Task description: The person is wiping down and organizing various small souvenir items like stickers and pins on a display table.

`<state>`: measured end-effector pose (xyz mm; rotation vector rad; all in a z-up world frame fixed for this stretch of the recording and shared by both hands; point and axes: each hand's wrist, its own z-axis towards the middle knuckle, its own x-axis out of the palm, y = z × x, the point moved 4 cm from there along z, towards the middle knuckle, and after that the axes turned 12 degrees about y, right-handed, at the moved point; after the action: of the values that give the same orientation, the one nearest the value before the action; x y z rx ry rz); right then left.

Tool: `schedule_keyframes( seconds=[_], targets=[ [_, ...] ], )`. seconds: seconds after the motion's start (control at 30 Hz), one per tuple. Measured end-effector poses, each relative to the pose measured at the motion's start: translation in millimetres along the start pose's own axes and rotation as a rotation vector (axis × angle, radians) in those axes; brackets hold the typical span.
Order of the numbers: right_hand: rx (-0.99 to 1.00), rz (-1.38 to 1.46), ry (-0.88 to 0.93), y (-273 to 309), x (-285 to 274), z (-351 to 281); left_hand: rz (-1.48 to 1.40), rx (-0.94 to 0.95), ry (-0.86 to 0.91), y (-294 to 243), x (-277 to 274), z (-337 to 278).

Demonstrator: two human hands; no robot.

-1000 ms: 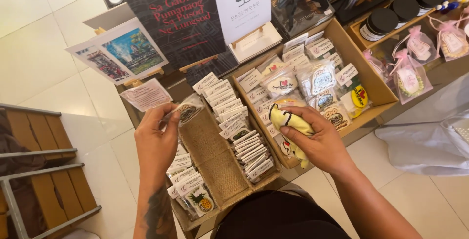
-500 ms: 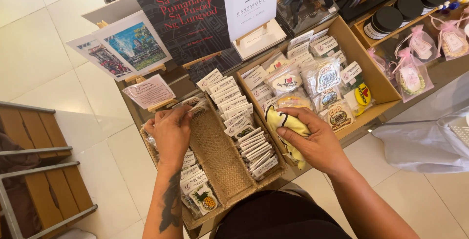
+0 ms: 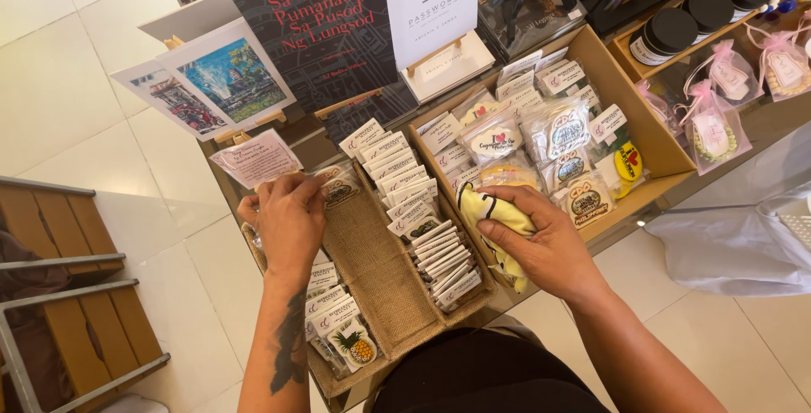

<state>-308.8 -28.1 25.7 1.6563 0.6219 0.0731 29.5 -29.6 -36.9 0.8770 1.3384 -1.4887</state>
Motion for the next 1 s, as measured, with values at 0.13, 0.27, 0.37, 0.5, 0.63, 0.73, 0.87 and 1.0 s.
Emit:
schedule_keyframes(
  seconds=[0.13,0.27,0.37,0.5,0.63,0.73,0.87,1.0],
  targets=[
    [0.020,0.002,0.013,0,0,0,-0.038,-0.036,0.009,-3,-5,0],
    [0.009,0.008,0.013,-1,-2,0,-0.050,-0.028,0.007,-7,-7,0],
    [0.026,0.007,0.014,-1,-5,-1,-0.036,-0.017,0.018,-5,-3,2],
    [0.047,-0.019,0.010,-4,-11,-2,-0.035,-0.020,0.033,-16,-12,6],
    [0.005,0.015,-0.011,-12,-21,-3,-0.065,-0.002,0.008,-40,-30,11],
    [0.035,0.092,-0.031,-19,-31,-5,-0.149,0.032,-0.014,-71,-37,17],
    [0.077,0.114,-0.078,-36,-49,-10,-0.240,0.193,-0.038,-130,-32,26],
    [0.142,0.134,-0.159,-46,-76,-17,-0.312,0.327,0.051,-192,-8,37]
  ],
)
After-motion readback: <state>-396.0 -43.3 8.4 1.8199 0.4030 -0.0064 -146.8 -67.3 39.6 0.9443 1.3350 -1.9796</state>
